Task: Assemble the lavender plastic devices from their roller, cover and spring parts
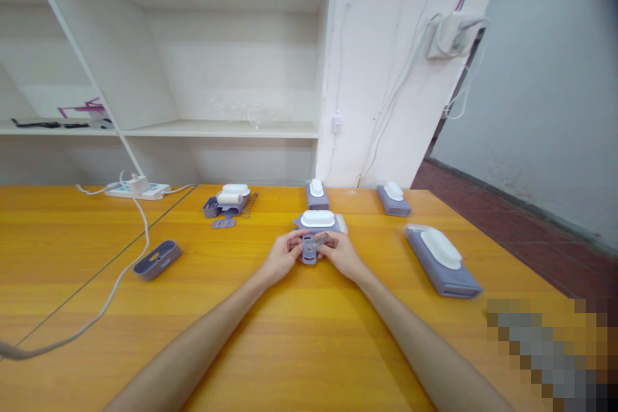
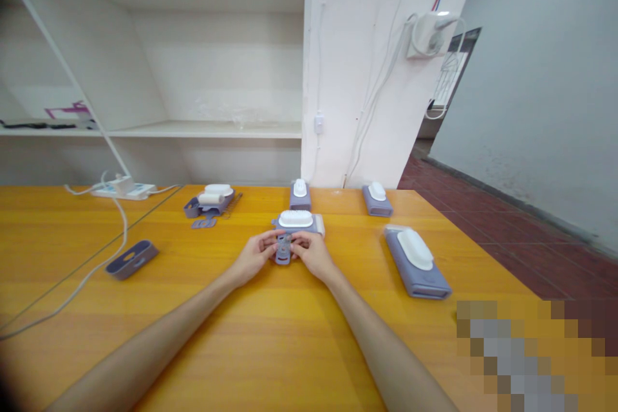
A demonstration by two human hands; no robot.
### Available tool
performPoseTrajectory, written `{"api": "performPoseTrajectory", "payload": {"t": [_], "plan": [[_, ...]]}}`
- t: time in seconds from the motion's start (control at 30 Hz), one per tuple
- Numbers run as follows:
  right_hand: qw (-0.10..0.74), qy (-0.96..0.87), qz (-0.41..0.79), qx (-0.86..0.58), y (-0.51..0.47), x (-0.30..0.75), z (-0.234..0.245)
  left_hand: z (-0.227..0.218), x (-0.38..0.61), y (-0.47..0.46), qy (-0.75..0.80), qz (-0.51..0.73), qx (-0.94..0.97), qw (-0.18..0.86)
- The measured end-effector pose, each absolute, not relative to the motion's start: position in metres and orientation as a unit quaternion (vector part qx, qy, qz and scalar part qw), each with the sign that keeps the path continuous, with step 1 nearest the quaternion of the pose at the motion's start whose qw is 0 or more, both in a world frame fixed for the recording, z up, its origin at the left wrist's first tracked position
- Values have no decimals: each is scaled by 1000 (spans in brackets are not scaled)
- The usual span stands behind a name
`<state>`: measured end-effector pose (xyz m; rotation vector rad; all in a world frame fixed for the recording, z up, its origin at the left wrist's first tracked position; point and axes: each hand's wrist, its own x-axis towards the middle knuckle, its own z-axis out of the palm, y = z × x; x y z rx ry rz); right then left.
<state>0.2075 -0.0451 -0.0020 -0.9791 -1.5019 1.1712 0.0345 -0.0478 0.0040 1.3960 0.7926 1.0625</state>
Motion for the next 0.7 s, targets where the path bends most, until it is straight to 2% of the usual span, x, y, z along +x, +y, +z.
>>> {"api": "performPoseTrajectory", "payload": {"t": [0.3,0.7], "plan": [[483,-608,467,-422,-49,204,3,1,36,-47,332,461,577,587],[444,-673,420,-417,-55,204,6,4,38,-48,349,497,526,595]]}}
